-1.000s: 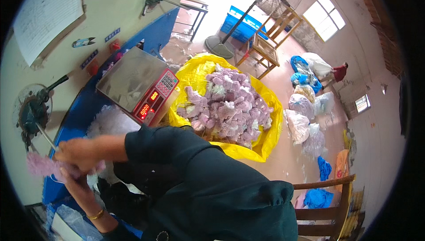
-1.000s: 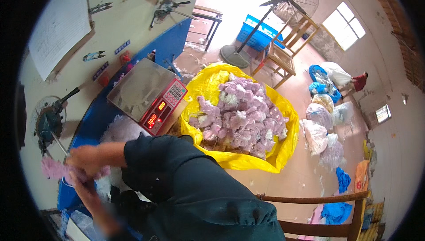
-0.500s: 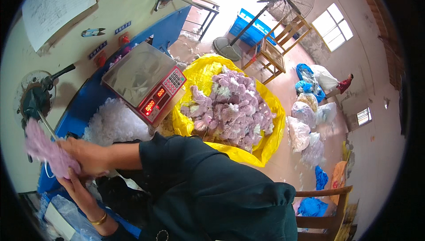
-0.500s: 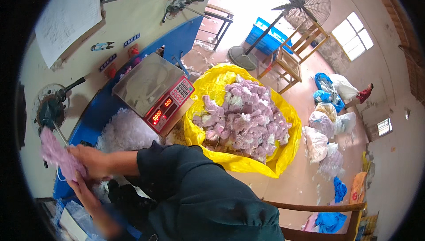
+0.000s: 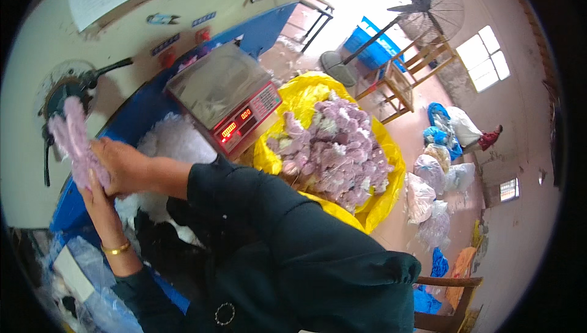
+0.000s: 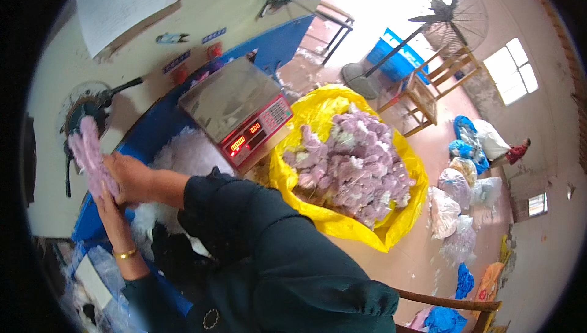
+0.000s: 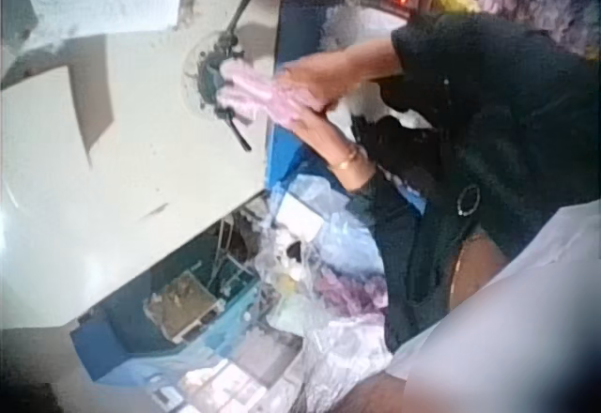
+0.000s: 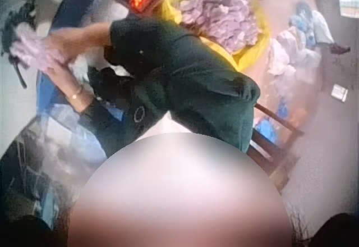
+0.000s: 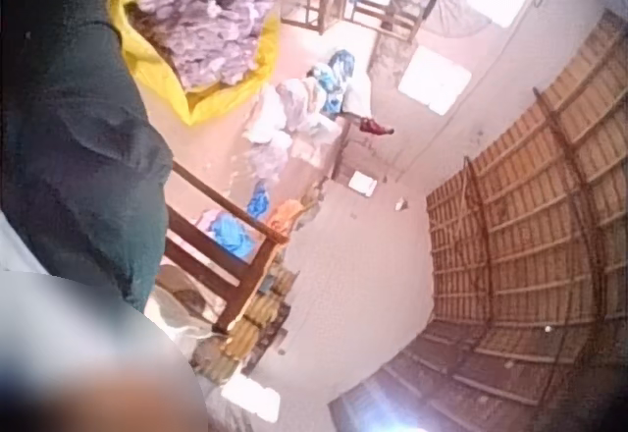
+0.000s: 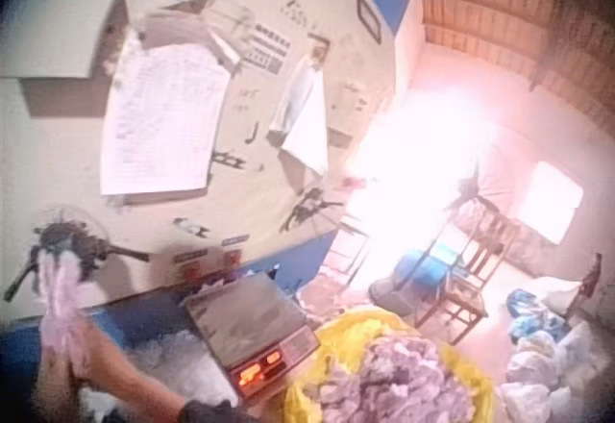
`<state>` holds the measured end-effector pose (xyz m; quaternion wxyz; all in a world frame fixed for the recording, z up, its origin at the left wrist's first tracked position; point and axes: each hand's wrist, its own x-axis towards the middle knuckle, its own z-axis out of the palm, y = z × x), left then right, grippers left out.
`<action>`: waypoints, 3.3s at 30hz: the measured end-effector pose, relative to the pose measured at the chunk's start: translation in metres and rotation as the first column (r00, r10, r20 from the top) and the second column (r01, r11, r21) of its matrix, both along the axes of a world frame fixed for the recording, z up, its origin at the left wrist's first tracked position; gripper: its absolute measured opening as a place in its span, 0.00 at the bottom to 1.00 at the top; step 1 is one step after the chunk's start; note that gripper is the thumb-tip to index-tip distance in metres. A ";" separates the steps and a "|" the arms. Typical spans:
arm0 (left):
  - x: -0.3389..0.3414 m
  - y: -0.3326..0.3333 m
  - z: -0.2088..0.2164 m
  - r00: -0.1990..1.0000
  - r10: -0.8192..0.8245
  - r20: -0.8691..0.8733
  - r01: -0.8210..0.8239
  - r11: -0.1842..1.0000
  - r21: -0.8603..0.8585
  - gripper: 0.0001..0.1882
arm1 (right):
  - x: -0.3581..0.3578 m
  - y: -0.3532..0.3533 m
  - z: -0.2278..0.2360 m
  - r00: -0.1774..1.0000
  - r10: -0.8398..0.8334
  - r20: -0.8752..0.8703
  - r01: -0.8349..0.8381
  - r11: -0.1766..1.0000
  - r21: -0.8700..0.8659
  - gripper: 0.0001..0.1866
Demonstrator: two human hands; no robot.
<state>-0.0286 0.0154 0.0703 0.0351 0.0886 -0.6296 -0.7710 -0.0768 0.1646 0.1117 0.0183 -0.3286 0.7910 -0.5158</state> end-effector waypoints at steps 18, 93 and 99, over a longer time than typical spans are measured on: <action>0.121 -0.007 -0.011 0.987 0.051 0.150 -0.045 0.998 -0.047 0.15 | -0.051 0.169 -0.024 0.777 -0.275 0.566 0.117 0.947 0.298 0.20; 0.204 -0.084 -0.029 0.714 0.677 -0.177 -0.417 0.208 -0.885 0.32 | 0.001 0.120 -0.035 0.980 -0.173 0.095 0.164 0.981 0.102 0.21; 0.471 -0.233 -0.106 -0.292 0.936 -0.198 -0.068 -0.227 -0.972 0.41 | 0.052 0.303 -0.005 0.900 -0.415 -0.136 0.392 0.630 0.670 0.20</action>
